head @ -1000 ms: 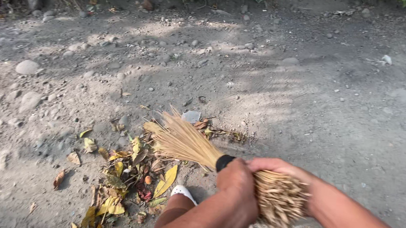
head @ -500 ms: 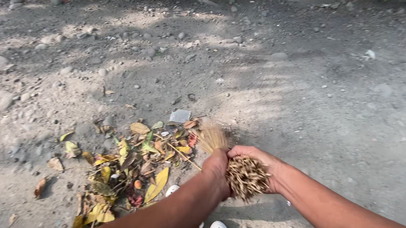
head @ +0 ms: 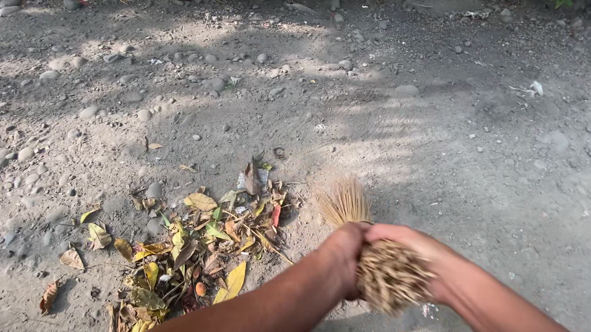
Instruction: The person sweeps yellow leaves and debris on a dirt path using a stick broom held with both hands, gathering the items into a pile.
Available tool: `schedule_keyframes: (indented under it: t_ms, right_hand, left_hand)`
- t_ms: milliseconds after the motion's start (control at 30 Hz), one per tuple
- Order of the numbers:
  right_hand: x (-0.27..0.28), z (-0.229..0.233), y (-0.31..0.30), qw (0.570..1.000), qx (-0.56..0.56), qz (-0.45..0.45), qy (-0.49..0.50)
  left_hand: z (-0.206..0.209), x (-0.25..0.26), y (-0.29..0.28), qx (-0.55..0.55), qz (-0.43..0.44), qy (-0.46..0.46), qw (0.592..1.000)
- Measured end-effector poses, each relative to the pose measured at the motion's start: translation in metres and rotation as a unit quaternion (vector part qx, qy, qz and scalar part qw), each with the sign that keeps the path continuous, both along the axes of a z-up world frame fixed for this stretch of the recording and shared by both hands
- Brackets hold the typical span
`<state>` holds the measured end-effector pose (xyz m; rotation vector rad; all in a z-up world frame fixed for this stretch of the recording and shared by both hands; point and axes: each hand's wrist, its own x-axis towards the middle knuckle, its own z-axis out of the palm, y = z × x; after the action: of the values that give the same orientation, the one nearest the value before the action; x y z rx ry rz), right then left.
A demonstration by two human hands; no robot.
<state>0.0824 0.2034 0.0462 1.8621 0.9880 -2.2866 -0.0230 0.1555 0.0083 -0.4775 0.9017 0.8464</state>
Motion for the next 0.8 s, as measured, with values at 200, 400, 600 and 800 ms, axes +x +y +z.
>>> schedule_keyframes:
  t_ms: [200, 400, 600, 800]
  right_hand:
    - [-0.089, -0.042, 0.015, 0.983, -0.124, 0.098, 0.092]
    - [-0.089, -0.011, 0.018, 0.984, -0.084, 0.111, 0.115]
    - [-0.072, 0.039, 0.035, 0.997, -0.012, 0.076, 0.027]
    - [-0.14, -0.028, 0.047, 0.994, -0.014, 0.097, 0.051]
  left_hand:
    - [-0.001, -0.078, -0.012, -0.131, 0.145, 0.132, 0.972]
    - [0.038, -0.072, -0.017, -0.09, 0.256, 0.224, 0.936]
    - [0.053, -0.037, 0.015, 0.034, 0.165, 0.076, 0.983]
    - [-0.021, -0.12, 0.02, 0.038, 0.154, 0.006, 0.987]
